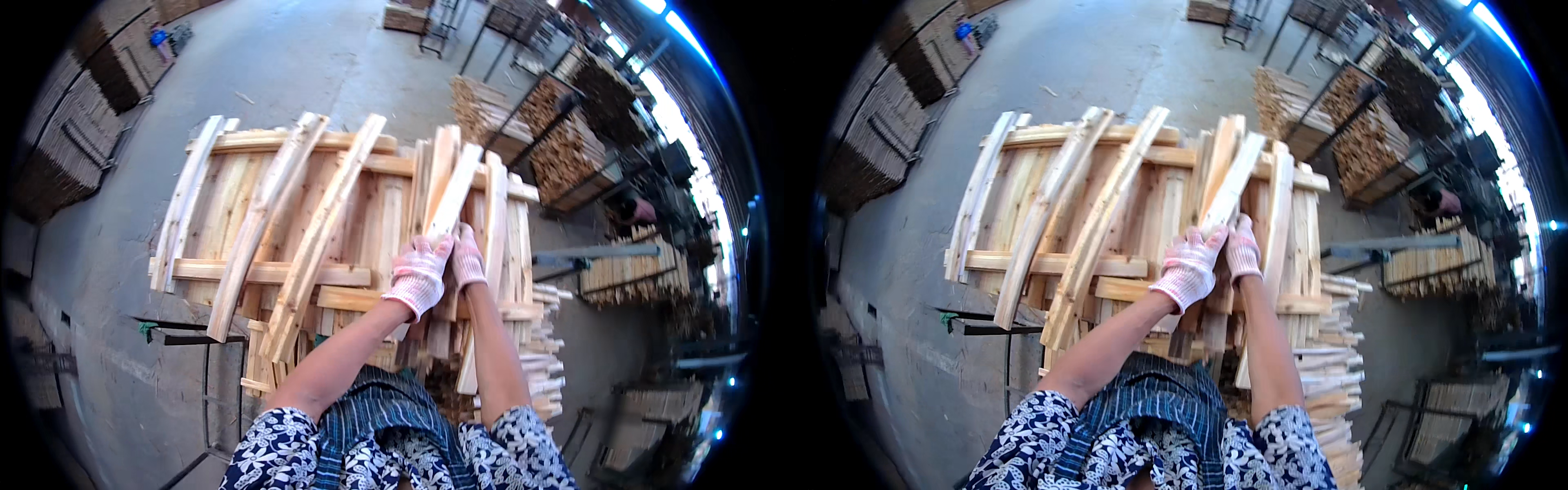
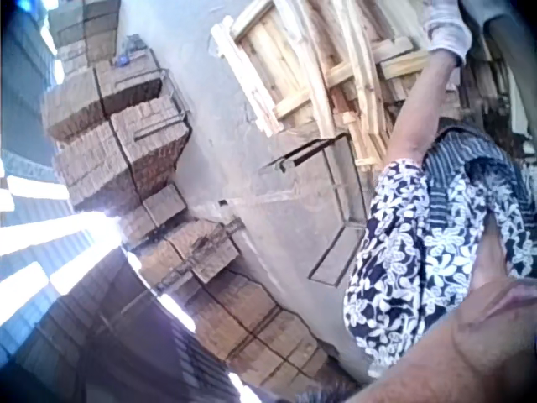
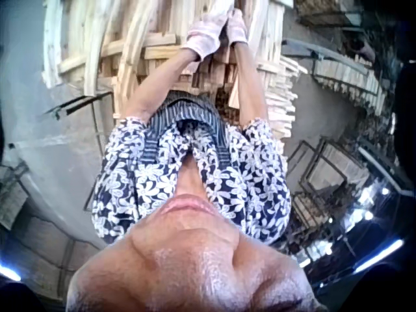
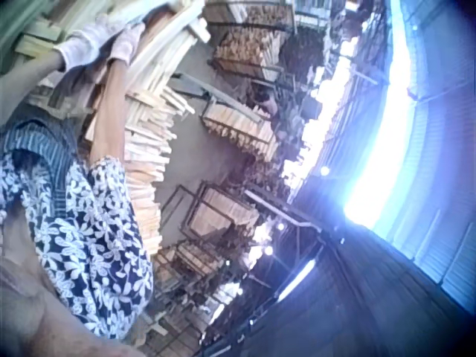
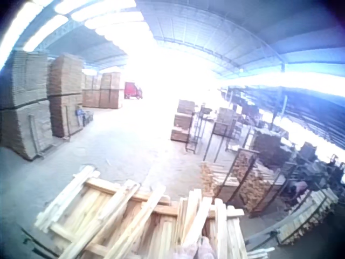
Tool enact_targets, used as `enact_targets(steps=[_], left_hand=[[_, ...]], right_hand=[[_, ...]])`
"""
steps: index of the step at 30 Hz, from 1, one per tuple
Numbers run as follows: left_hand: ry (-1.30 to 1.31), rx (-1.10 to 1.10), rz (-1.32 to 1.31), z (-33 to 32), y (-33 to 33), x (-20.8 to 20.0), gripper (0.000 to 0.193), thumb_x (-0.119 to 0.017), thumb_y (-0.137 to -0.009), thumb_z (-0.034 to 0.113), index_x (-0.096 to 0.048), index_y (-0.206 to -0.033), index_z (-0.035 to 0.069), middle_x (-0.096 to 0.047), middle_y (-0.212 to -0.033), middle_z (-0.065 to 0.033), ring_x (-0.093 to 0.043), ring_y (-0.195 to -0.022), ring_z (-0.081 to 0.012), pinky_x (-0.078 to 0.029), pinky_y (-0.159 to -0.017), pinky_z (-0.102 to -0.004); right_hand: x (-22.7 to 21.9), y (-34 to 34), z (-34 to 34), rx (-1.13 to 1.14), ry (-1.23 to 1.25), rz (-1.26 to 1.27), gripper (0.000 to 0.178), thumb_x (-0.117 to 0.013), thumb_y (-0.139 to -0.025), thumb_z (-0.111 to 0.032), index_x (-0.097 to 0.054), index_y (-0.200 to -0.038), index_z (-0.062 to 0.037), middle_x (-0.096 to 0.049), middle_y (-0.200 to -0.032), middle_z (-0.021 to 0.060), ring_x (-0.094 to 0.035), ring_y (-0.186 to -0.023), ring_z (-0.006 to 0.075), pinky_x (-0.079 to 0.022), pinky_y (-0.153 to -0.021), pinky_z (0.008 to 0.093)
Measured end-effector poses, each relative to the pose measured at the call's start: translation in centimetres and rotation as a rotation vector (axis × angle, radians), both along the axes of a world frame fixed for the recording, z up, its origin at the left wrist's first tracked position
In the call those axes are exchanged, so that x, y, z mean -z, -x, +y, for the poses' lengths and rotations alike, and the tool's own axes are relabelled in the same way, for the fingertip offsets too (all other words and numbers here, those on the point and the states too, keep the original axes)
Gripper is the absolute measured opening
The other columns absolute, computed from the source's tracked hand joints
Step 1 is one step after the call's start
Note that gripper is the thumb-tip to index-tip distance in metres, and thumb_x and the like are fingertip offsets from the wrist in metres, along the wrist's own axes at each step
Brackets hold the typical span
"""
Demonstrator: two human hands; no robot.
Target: The person repeatedly picks up small wooden planks from a large pile and places them onto a wooden pallet. They arrange the planks in rows to build up a stack on the pallet throughout the clip.
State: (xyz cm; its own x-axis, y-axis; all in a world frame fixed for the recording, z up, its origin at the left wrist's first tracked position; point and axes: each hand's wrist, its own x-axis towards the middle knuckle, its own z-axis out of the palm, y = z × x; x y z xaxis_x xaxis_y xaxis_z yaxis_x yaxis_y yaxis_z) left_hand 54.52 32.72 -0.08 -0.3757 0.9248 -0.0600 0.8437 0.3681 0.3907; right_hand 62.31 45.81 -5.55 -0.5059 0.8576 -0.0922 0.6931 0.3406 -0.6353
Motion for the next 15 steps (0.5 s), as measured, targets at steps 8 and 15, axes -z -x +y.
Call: enact_targets(steps=[8, 15], left_hand=[[-0.090, -0.169, -0.528, -1.3, 1.3, -3.0, 0.073, -0.064, -0.076, 0.007, -0.039, -0.144, 0.016, -0.050, -0.129, -0.0241, -0.053, -0.119, -0.0391, -0.047, -0.096, -0.0475], [-0.414, -0.159, -0.960, -10.8, 12.1, -7.3, 0.072, -0.063, -0.075, -0.009, -0.042, -0.142, 0.007, -0.054, -0.128, -0.0136, -0.059, -0.106, -0.0250, -0.056, -0.087, -0.0285]], right_hand=[[-1.4, -2.4, 0.6, 0.204, 0.000, -0.189, 0.061, -0.045, -0.101, -0.037, -0.024, -0.154, -0.0153, -0.044, -0.136, 0.0336, -0.053, -0.119, 0.0492, -0.046, -0.097, 0.0521], [1.3, -4.2, 1.6, -0.018, -0.105, -0.338, 0.081, -0.062, -0.092, -0.038, -0.016, -0.157, -0.0214, -0.030, -0.147, 0.0380, -0.040, -0.132, 0.0494, -0.039, -0.107, 0.0481]])
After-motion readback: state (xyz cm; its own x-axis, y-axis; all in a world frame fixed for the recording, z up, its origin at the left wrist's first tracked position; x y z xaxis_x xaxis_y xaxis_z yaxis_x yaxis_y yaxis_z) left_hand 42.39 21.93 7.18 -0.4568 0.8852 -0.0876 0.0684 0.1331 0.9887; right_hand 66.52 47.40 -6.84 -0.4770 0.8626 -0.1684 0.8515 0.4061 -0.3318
